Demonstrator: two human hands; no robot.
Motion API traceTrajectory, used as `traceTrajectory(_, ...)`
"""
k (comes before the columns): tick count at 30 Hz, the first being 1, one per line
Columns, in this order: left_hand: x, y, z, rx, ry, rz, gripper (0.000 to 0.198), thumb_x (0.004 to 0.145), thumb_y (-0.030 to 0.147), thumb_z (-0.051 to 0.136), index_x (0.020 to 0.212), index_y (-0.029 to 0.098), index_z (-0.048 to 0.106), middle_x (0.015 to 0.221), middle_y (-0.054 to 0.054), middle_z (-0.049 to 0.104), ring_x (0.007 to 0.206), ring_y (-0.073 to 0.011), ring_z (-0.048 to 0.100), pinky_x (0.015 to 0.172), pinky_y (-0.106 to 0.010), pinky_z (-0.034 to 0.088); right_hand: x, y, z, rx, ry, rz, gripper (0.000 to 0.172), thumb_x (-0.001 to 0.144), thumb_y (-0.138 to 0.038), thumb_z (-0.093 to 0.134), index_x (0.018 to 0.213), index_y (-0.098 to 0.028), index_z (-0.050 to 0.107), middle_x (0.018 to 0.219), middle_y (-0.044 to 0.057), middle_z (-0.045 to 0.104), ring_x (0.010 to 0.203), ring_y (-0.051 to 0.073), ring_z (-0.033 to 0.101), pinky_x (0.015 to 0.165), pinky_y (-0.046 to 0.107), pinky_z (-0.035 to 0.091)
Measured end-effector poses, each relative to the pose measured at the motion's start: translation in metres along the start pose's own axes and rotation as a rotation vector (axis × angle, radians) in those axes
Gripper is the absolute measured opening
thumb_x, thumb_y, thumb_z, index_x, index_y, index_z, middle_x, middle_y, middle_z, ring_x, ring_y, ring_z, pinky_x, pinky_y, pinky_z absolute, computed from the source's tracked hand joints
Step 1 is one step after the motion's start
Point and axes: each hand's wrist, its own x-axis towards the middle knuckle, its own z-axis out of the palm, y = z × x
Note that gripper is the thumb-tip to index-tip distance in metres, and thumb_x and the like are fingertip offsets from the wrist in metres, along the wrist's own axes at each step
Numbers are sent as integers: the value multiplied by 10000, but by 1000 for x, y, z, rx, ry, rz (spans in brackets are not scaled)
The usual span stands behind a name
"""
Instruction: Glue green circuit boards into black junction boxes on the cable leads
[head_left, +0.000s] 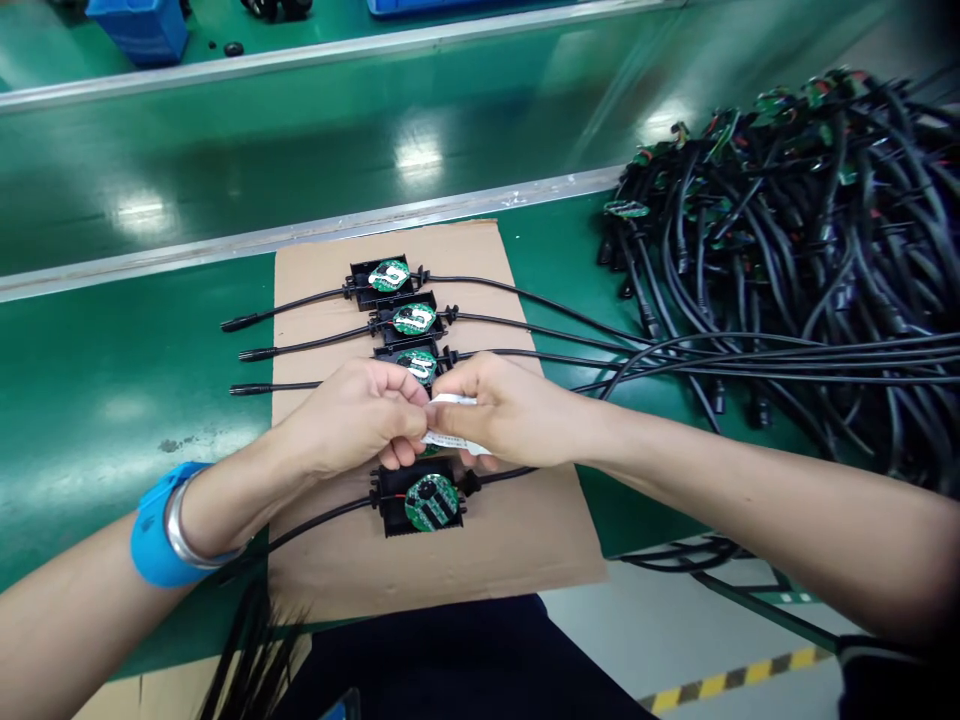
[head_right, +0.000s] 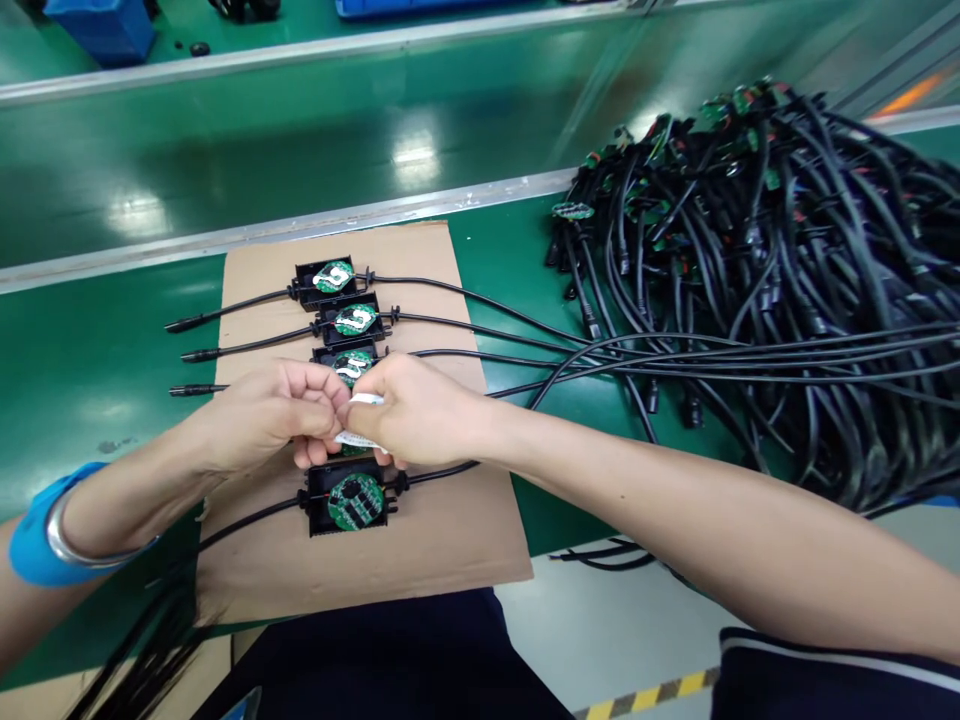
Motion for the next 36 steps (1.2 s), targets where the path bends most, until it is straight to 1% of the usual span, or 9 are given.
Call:
traceTrajectory(5, 2, 2, 7, 34, 8, -10, 108, 606, 80, 521, 661, 163, 560, 517, 34, 598, 423, -67, 537, 385, -136, 408, -4, 2, -2, 21, 3, 1, 172, 796, -209, 503, 646, -147, 560, 486, -28, 541, 371, 68, 490, 333, 143, 351)
traceTrajectory(9, 6, 7, 10, 47, 29, 25, 79, 608, 110, 539, 666, 163, 552, 514, 39, 601, 416, -62, 527, 370, -127, 404, -4, 4, -6, 26, 34, 13, 169, 798, -208, 506, 645, -152, 550, 480, -33, 541, 369, 66, 484, 333, 139, 341)
traceTrajectory(11, 7, 8, 10, 59, 50, 38, 79, 601, 125, 538, 670, 161, 546, 509, 39, 603, 418, -60, 525, 372, -122, 409, -3, 4, -9, 8, 51, -1, 174, 795, -204, 506, 635, -153, 553, 480, -32, 541, 377, 68, 487, 350, 146, 355)
traceTrajectory(16, 8, 9, 7, 64, 99, 47, 87, 577, 152, 529, 663, 164, 530, 488, 49, 591, 412, -57, 517, 352, -108, 393, 4, 6, -11, -28, 48, -34, 190, 786, -211, 502, 612, -154, 552, 480, -18, 551, 390, 90, 511, 380, 175, 396)
traceTrajectory(22, 7, 4, 1, 86, 137, 44, 82, 574, 154, 522, 654, 167, 536, 486, 56, 585, 407, -50, 514, 352, -98, 386, 12, 4, -10, -54, 27, -72, 162, 758, -215, 502, 628, -151, 574, 471, -17, 557, 387, 97, 529, 355, 162, 378)
traceTrajectory(28, 7, -2, -4, 75, 162, 48, 82, 583, 145, 530, 661, 164, 545, 479, 51, 585, 396, -48, 503, 340, -93, 364, 16, -5, -8, -85, 32, -38, 183, 753, -194, 496, 578, -156, 538, 450, -31, 538, 355, 85, 507, 327, 153, 341)
traceTrajectory(30, 7, -1, -5, 64, 166, 50, 73, 598, 138, 533, 665, 162, 541, 487, 48, 586, 403, -51, 510, 352, -102, 384, 18, -5, -8, -110, 36, -38, 186, 758, -203, 499, 582, -157, 535, 468, -26, 555, 369, 88, 518, 343, 161, 359)
traceTrajectory(33, 4, 1, -6, 44, 143, 59, 90, 631, 120, 530, 709, 159, 553, 526, 38, 605, 447, -71, 552, 416, -142, 464, 16, -6, -10, -176, 38, -56, 194, 782, -242, 496, 613, -162, 548, 502, -19, 584, 400, 101, 544, 373, 180, 386)
traceTrajectory(36, -9, 2, -1, 55, 118, 133, 110, 664, 106, 538, 749, 170, 566, 552, 47, 603, 491, -88, 581, 469, -176, 501, 3, -10, -10, -255, 83, -104, 248, 832, -296, 474, 636, -172, 559, 512, -20, 581, 430, 99, 539, 398, 188, 368)
